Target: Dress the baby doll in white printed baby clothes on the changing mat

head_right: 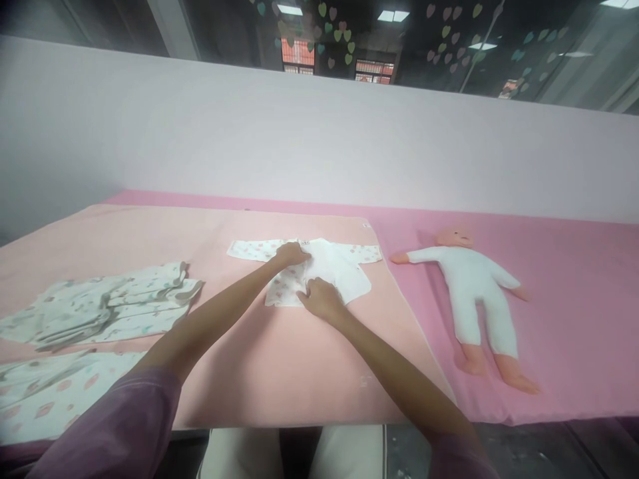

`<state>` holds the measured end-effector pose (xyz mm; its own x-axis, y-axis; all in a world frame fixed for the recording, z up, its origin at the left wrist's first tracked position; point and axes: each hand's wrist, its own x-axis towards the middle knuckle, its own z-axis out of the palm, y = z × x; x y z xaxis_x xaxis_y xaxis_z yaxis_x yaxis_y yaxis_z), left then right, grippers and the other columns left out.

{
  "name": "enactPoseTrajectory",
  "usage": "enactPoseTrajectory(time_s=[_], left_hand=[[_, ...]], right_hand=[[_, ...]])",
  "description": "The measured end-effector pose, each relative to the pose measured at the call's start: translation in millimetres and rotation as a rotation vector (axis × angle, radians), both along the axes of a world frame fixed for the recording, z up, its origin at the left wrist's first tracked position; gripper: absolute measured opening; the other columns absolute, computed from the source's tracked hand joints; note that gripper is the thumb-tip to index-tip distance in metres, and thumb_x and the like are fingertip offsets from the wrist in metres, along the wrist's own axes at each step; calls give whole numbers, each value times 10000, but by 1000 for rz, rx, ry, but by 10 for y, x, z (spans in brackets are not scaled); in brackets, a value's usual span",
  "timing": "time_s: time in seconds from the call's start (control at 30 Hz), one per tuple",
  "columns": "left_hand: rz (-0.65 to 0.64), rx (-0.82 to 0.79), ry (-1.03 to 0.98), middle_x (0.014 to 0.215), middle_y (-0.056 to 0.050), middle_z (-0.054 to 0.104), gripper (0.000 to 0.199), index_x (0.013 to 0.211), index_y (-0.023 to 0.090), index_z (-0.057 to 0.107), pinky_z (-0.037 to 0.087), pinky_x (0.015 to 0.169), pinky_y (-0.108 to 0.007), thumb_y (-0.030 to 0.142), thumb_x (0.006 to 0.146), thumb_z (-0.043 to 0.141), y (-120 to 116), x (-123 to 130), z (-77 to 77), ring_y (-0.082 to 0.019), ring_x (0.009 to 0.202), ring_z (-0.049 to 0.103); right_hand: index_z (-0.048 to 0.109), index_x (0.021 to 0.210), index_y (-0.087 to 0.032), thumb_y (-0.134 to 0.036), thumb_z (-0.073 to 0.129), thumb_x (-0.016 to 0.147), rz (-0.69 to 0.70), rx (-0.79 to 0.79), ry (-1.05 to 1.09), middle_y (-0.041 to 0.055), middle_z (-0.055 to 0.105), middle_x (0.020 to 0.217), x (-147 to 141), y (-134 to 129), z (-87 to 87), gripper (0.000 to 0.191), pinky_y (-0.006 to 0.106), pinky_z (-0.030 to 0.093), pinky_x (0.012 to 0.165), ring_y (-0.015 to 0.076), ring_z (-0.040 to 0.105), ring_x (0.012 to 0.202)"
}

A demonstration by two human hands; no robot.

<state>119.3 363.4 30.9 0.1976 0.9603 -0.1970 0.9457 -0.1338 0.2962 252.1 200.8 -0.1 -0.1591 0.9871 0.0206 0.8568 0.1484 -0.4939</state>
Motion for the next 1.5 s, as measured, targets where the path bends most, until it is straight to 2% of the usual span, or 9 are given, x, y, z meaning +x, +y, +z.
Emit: enactPoseTrajectory(time_s=[0.2,0.27,0.4,0.5,0.73,1.0,1.2,1.37,1.5], left_hand=[[-33,-2,-40,982,-155,787,354,937,160,739,539,793,-359,458,948,549,-28,-46,85,-306,909,761],[-68,9,-66,998,-146,783,405,914,179,726,538,829,-366,520,976,517,-106,-138,109,-310,961,751],[-52,285,-134,1294,-151,713,438,1160,185,660,463,1054,-435,547,1016,460,-485,-503,76,-339,1275,616],[47,440,-105,1231,-171,720,397,1184,160,616,444,1040,-481,483,1023,450,-884,-835,7,-351,1208,626],[29,-7,-175,800,-52,722,475,687,215,530,463,891,-413,610,952,531,-1445,-1088,-42,-275,827,697],[126,-84,-325,811,-18,677,415,717,230,455,425,663,-331,572,906,596,-1508,-1200,-45,-241,817,676],[118,115,-77,1039,-78,715,294,978,251,521,485,826,-393,458,858,692,-1566,-1257,-62,-313,1019,658],[-45,383,-81,1298,-108,662,236,1135,236,596,471,1029,-447,358,934,620,-1264,-1002,-28,-320,1235,552],[-208,260,-163,1193,-98,727,246,1085,206,661,486,1050,-394,414,1006,557,-842,-535,33,-290,1229,598]], right_hand=[[512,763,-220,-394,649,996,-29,45,73,6,648,860,-58,-31,-12,322,292,360,710,154,560,754],[525,781,-222,-391,655,992,-32,78,103,-5,643,834,-27,-40,-40,300,289,354,698,152,560,735],[543,825,-227,-388,622,1012,22,194,136,-30,606,764,50,-58,-162,259,287,362,725,150,557,707],[542,840,-229,-397,603,1021,49,264,128,-38,584,743,72,-67,-256,254,294,377,784,155,569,727],[516,825,-226,-378,563,1014,16,322,63,-14,591,763,20,-92,-314,247,310,361,792,175,572,759],[528,816,-232,-386,541,1015,11,270,119,-10,614,761,52,-127,-293,252,316,376,782,184,583,761],[553,830,-223,-418,612,1003,-13,313,104,-22,598,748,8,-159,-286,267,319,362,815,177,572,757],[574,867,-211,-434,645,994,-8,350,44,7,651,834,-42,-205,-259,266,326,335,833,193,594,821],[617,855,-205,-476,642,994,-79,291,56,10,673,792,-127,-256,-234,305,355,325,878,202,619,790]])
